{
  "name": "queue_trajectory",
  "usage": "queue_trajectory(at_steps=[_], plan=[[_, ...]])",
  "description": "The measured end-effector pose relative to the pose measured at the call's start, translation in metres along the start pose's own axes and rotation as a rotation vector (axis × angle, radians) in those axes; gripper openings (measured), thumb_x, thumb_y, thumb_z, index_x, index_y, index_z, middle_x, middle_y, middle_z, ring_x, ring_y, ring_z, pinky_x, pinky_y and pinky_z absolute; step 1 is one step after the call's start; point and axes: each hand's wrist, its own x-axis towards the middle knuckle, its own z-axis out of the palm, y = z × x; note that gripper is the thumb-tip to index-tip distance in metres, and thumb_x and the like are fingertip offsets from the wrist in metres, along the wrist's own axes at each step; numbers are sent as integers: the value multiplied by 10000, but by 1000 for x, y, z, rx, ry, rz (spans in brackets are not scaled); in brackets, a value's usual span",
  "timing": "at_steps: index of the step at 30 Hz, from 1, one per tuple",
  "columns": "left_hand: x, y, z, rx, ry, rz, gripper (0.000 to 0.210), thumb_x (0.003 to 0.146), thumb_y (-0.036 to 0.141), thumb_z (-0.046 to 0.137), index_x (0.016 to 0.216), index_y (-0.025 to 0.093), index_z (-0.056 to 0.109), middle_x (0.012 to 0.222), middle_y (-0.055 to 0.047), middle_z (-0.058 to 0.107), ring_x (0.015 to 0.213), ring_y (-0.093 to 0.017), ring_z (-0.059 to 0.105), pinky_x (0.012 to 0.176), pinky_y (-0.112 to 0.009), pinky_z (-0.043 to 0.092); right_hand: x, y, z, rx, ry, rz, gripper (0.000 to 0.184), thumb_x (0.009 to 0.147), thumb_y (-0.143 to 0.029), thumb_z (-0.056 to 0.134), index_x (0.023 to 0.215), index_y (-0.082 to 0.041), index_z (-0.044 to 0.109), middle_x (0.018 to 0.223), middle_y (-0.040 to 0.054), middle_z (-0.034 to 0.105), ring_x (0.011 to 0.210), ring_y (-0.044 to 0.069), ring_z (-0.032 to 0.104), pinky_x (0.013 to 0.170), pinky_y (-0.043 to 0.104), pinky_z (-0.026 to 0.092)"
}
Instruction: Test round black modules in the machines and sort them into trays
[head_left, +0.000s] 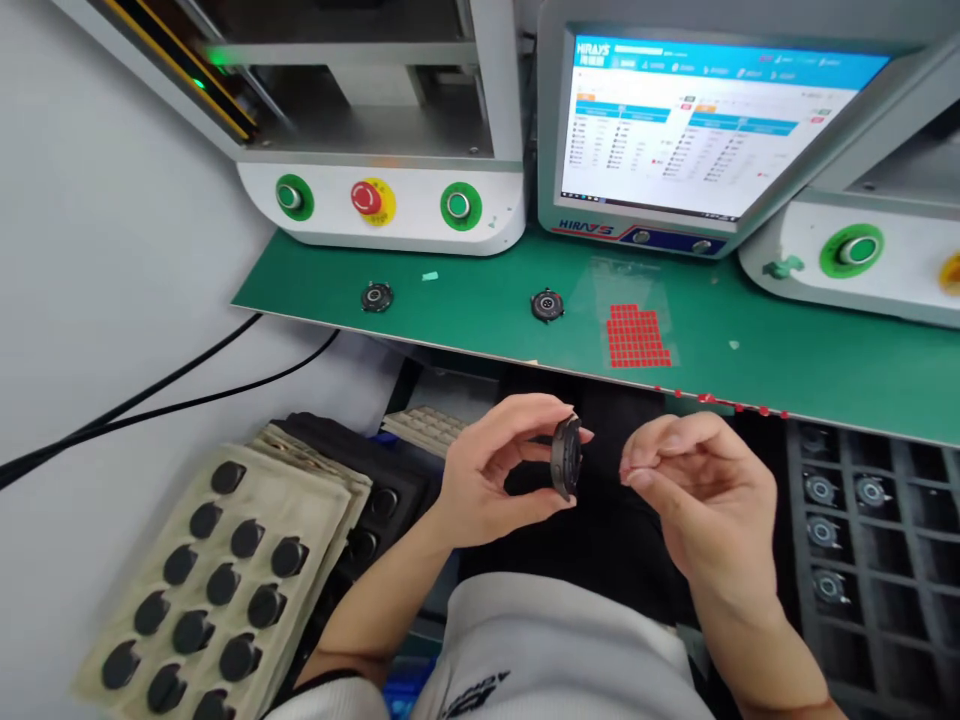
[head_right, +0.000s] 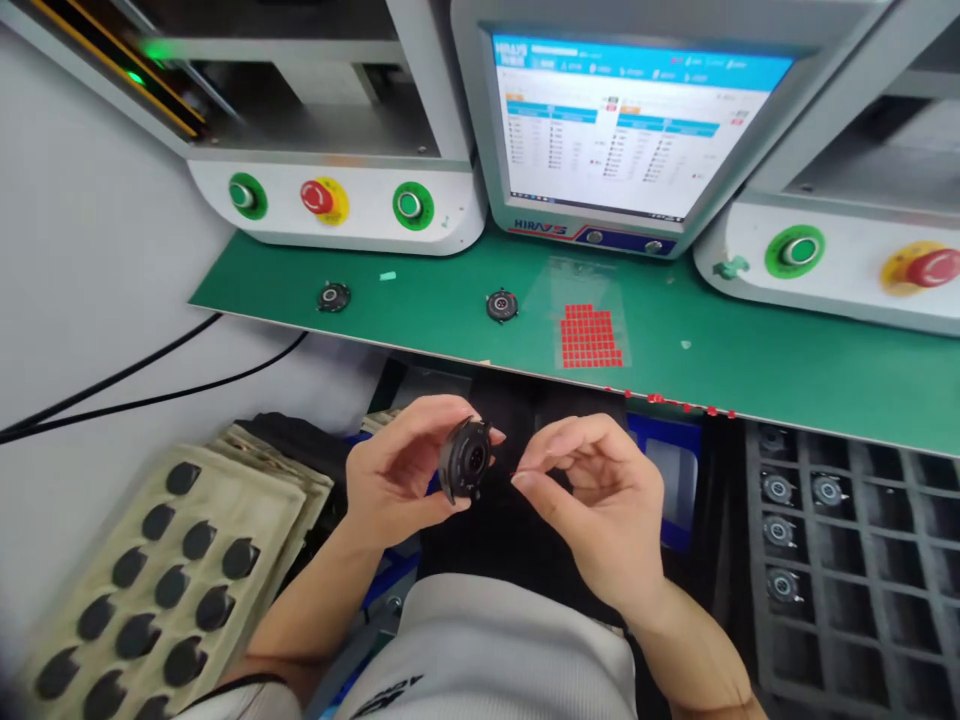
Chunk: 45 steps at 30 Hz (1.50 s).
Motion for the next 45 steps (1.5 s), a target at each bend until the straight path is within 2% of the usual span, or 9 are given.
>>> queue_trajectory(at_steps=[5,11,15,20,28,35,38,42,45], plan=[[0,7,3,194,-6,70,657,704,79,827,1310,226,619,1211,-95,614,1031,-210,705,845,-280,643,-3,-3,12,69,-2,136,276,724,-49,800,799,-235,610,713,-41,686,685,119,670,671,254,582],[5,13,0,453,34,217,585,733,167,830,1284,224,643,1172,-83,681,988,-182,705,862,-293,635,-4,-5,20,89,-19,189,279,707,-70,827,791,-244,626,695,-51,695,701,117,677,701,252,574],[8,16,-1,541,33,244,551,742,202,829,1265,228,657,1156,-75,696,971,-174,714,870,-281,622,-1,-4,18,146,-48,234,267,723,-112,832,767,-248,607,697,-56,699,707,119,678,699,254,577],[10,19,-2,592,25,258,510,768,219,811,1255,243,661,1132,-59,708,963,-162,715,838,-255,621,0,-4,17,133,-45,248,267,719,-116,838,759,-247,609,696,-51,699,704,126,682,697,269,583],[12,20,-4,610,4,287,506,759,166,809,1243,180,663,1125,-75,704,1003,-158,707,862,-230,605,1,-4,18,110,-38,258,270,728,-91,823,743,-241,599,693,-53,697,698,118,674,691,262,569],[12,21,-3,656,32,273,526,815,196,763,1313,289,619,1121,-36,717,1012,-150,707,850,-240,622,3,-3,20,121,-20,282,282,718,-88,823,724,-239,585,693,-58,692,703,108,661,693,239,556],[10,20,-6,666,-5,277,533,842,184,731,1342,304,591,1133,-35,709,1036,-145,701,872,-244,620,4,3,23,201,1,317,317,682,-94,842,699,-229,556,672,-63,676,665,100,636,655,222,554],[7,13,-11,653,-29,263,560,823,138,735,1345,283,596,1163,-53,692,1053,-149,693,921,-240,600,8,13,28,313,96,409,422,553,-91,902,719,-220,535,649,-80,640,609,74,595,599,170,538],[8,7,-13,609,-48,258,568,811,141,747,1341,287,605,1152,-62,692,1000,-149,704,888,-232,606,11,19,28,392,68,500,476,495,-98,919,776,-220,555,717,-85,627,558,43,574,545,136,519]])
